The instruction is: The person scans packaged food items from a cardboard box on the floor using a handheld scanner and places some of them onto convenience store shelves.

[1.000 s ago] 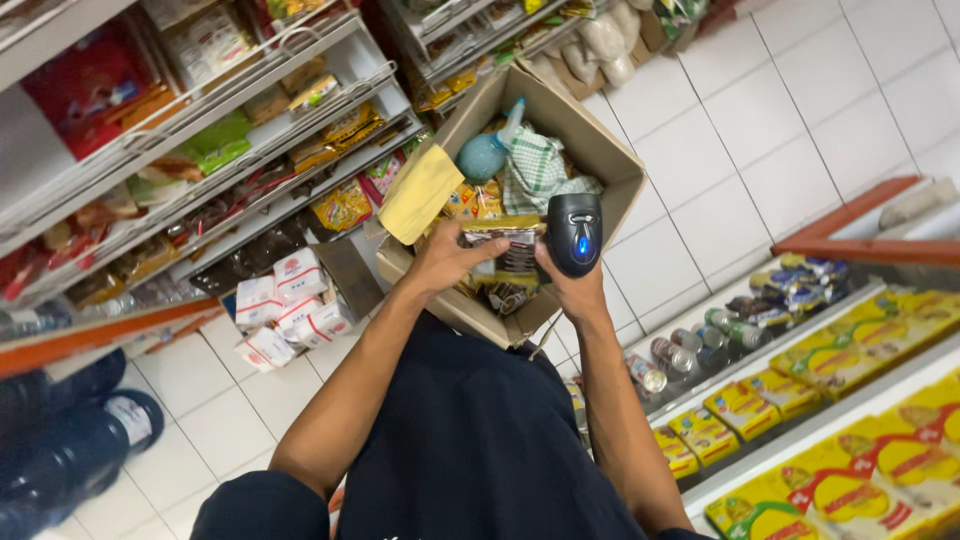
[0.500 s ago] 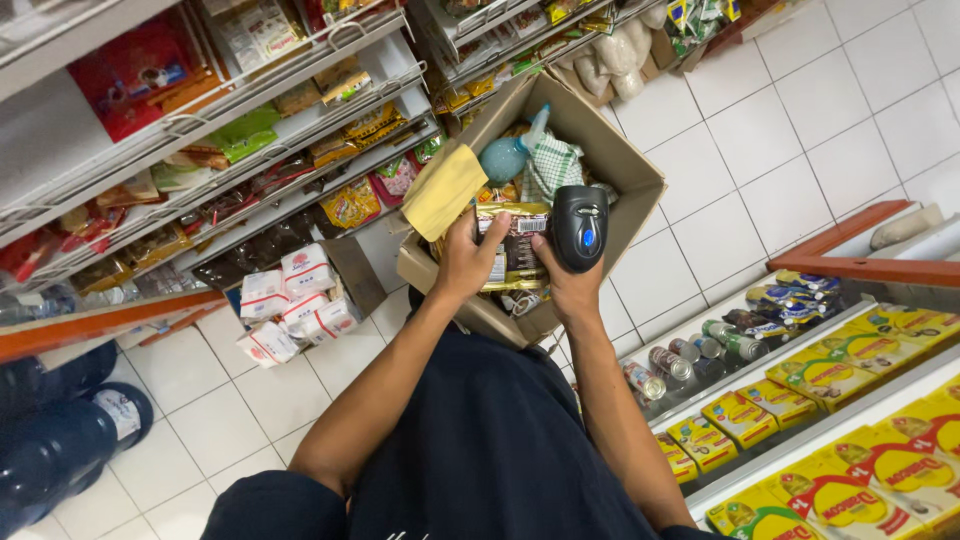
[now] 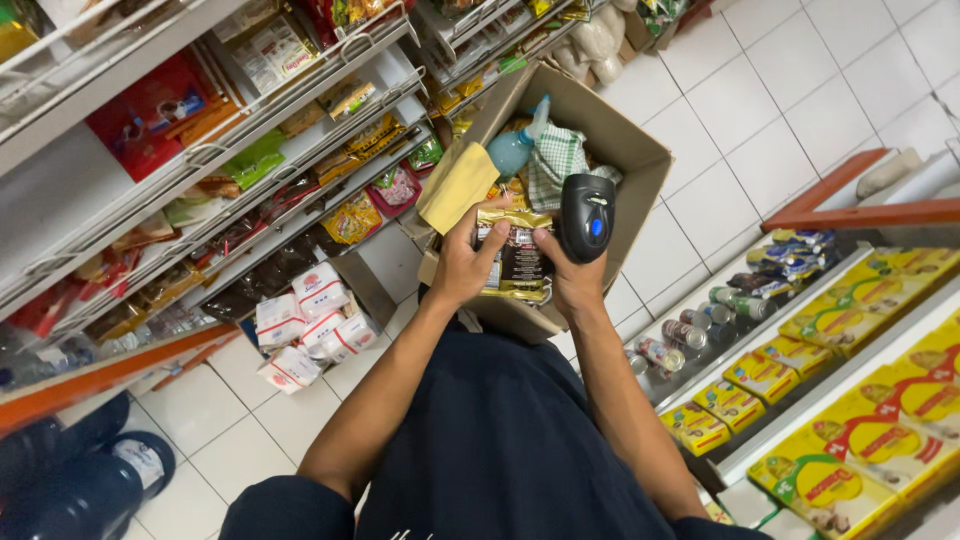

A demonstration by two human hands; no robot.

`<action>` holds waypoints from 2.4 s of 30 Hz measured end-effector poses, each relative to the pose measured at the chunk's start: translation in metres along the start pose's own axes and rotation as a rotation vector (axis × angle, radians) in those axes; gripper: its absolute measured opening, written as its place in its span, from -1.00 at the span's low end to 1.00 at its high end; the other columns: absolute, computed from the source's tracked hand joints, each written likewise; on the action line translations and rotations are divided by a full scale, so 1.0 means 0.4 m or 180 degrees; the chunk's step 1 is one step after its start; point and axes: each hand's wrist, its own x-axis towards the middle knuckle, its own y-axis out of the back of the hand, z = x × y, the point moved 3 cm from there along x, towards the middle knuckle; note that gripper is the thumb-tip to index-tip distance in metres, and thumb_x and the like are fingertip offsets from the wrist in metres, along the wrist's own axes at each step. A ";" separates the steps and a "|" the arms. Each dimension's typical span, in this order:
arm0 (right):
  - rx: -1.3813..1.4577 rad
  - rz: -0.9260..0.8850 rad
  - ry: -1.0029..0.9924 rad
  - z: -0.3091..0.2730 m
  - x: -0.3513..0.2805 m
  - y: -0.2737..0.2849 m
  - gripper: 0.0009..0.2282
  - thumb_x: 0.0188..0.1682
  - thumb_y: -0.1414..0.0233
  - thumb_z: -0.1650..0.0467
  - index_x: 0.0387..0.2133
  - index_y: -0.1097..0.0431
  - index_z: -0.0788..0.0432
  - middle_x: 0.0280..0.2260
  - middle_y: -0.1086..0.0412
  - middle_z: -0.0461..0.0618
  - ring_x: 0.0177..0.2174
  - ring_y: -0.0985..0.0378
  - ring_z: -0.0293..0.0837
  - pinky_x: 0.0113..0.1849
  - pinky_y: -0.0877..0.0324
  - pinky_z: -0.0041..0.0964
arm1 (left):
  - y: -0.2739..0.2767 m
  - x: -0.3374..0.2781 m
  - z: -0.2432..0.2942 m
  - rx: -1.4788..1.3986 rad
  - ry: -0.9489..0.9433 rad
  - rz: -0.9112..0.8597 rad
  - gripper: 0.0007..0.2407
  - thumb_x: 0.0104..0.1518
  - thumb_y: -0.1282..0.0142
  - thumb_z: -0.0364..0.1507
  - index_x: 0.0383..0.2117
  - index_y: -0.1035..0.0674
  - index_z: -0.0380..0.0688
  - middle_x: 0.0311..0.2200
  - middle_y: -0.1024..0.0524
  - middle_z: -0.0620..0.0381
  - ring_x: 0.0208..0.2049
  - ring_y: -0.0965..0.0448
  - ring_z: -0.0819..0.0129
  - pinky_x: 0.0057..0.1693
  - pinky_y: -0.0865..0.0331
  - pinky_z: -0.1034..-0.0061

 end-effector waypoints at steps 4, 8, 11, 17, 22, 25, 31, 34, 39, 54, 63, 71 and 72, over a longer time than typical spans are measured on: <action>0.0272 0.0136 -0.0018 0.017 -0.015 -0.014 -0.68 -0.10 -0.24 0.63 -0.09 -0.38 0.26 -0.21 -0.42 -0.04 -0.21 -0.51 -0.18 -0.13 -0.48 -0.27 | 0.018 -0.013 -0.027 -0.0183 0.0438 -0.0115 -0.72 0.35 -0.09 -0.27 -0.06 -0.57 -0.28 -0.21 -0.61 0.11 -0.18 -0.55 0.50 0.03 -0.45 0.51; 0.0130 0.0158 0.0084 0.021 -0.025 -0.037 -0.70 -0.11 -0.24 0.61 -0.13 -0.39 0.24 -0.22 -0.44 -0.05 -0.21 -0.52 -0.20 -0.14 -0.48 -0.29 | 0.033 -0.027 -0.042 -0.0256 0.0479 -0.0011 -0.74 0.37 -0.11 -0.28 -0.17 -0.59 -0.29 -0.29 -0.60 0.12 -0.22 -0.52 0.51 -0.01 -0.43 0.52; -0.0088 0.0318 0.0137 0.028 -0.030 -0.054 -0.70 -0.12 -0.26 0.60 -0.15 -0.39 0.23 -0.24 -0.42 -0.07 -0.24 -0.51 -0.22 -0.16 -0.48 -0.30 | 0.044 -0.035 -0.046 -0.0348 0.0693 0.0175 -0.75 0.34 -0.08 -0.28 -0.21 -0.62 -0.27 -0.32 -0.62 0.16 -0.26 -0.53 0.53 -0.05 -0.44 0.55; -0.0538 0.0479 0.0338 0.031 -0.031 -0.079 -0.72 -0.10 -0.29 0.56 -0.16 -0.39 0.24 -0.26 -0.43 -0.09 -0.27 -0.49 -0.25 -0.20 -0.46 -0.34 | 0.071 -0.043 -0.030 -0.0613 0.0781 -0.0222 -0.73 0.27 -0.20 -0.32 -0.07 -0.55 -0.29 -0.19 -0.60 0.11 -0.17 -0.55 0.48 0.02 -0.46 0.51; -0.0905 0.0547 0.0401 0.016 -0.056 -0.099 -0.75 -0.07 -0.29 0.53 -0.17 -0.41 0.25 -0.28 -0.44 -0.10 -0.29 -0.49 -0.26 -0.22 -0.45 -0.36 | 0.103 -0.049 -0.036 -0.0723 0.0739 -0.0800 -0.53 0.17 -0.29 -0.34 0.14 -0.39 -0.28 0.00 -0.51 0.06 0.02 -0.52 0.42 0.18 -0.41 0.46; -0.1495 0.0601 0.0475 -0.006 -0.077 -0.118 -0.79 -0.04 -0.30 0.48 -0.21 -0.44 0.28 -0.30 -0.47 -0.09 -0.32 -0.49 -0.25 -0.22 -0.44 -0.34 | 0.111 -0.051 -0.055 -0.0572 0.0782 -0.0693 -0.53 0.17 -0.28 -0.33 0.13 -0.40 -0.29 0.00 -0.52 0.04 0.02 -0.52 0.40 0.19 -0.40 0.46; -0.2352 0.0559 0.0961 -0.058 -0.138 -0.147 -0.71 -0.11 -0.28 0.41 -0.20 -0.40 0.29 -0.33 -0.46 -0.08 -0.35 -0.50 -0.24 -0.25 -0.44 -0.30 | 0.126 -0.047 -0.085 -0.0455 0.1007 -0.0017 -0.58 0.16 -0.29 -0.33 0.06 -0.48 -0.32 -0.08 -0.59 0.05 -0.08 -0.56 0.40 0.10 -0.45 0.46; -0.2527 0.0184 0.0194 -0.045 -0.163 -0.144 -0.78 -0.15 -0.29 0.39 -0.30 -0.48 0.24 -0.43 -0.51 -0.06 -0.43 -0.52 -0.23 -0.31 -0.45 -0.27 | 0.142 -0.037 -0.082 -0.0508 0.0948 0.0273 -0.58 0.16 -0.29 -0.33 0.06 -0.48 -0.31 -0.07 -0.59 0.07 -0.07 -0.57 0.42 0.11 -0.46 0.47; -0.2508 -0.0713 0.0132 -0.037 -0.176 -0.160 -0.76 -0.13 -0.27 0.36 -0.29 -0.46 0.23 -0.42 -0.51 -0.03 -0.43 -0.50 -0.22 -0.30 -0.46 -0.26 | 0.144 -0.021 -0.059 -0.0585 0.0810 0.0455 -0.56 0.16 -0.29 -0.35 0.11 -0.45 -0.29 -0.05 -0.57 0.06 -0.05 -0.56 0.41 0.12 -0.45 0.48; -0.1244 -0.0821 -0.0658 -0.012 -0.075 0.009 -0.74 -0.11 -0.29 0.42 -0.19 -0.47 0.25 -0.40 -0.45 -0.06 -0.43 -0.46 -0.26 -0.33 -0.40 -0.34 | 0.112 -0.029 -0.131 -0.1798 0.0945 0.1380 -0.67 0.26 -0.25 -0.41 0.05 -0.46 -0.30 -0.07 -0.56 0.07 -0.08 -0.56 0.36 0.10 -0.47 0.42; -0.1854 -0.1156 -0.0324 0.074 0.006 0.085 -0.75 -0.06 -0.31 0.35 -0.24 -0.48 0.25 -0.35 -0.51 -0.10 -0.34 -0.51 -0.25 -0.23 -0.45 -0.32 | -0.006 -0.111 -0.167 -0.1708 0.1701 0.1210 -0.55 0.21 -0.17 -0.45 0.22 -0.29 -0.13 0.05 -0.46 0.10 0.05 -0.50 0.34 0.14 -0.47 0.36; -0.1169 -0.1004 -0.0993 0.190 0.203 0.240 -0.54 -0.18 -0.33 0.37 0.00 -0.41 0.20 -0.16 -0.47 -0.10 -0.17 -0.49 -0.23 -0.06 -0.40 -0.28 | -0.042 -0.111 -0.203 -0.0692 0.1903 0.1065 -0.38 0.06 -0.29 -0.62 0.25 -0.20 -0.18 0.10 -0.45 0.00 0.11 -0.50 0.27 0.21 -0.40 0.38; -0.0997 -0.0621 -0.1053 0.225 0.244 0.260 -0.53 -0.18 -0.34 0.37 0.02 -0.41 0.19 -0.13 -0.46 -0.08 -0.16 -0.49 -0.21 -0.04 -0.40 -0.26 | -0.047 -0.117 -0.204 -0.0617 0.1933 0.1104 -0.40 0.07 -0.30 -0.61 0.24 -0.22 -0.20 0.09 -0.46 -0.03 0.10 -0.51 0.25 0.21 -0.41 0.37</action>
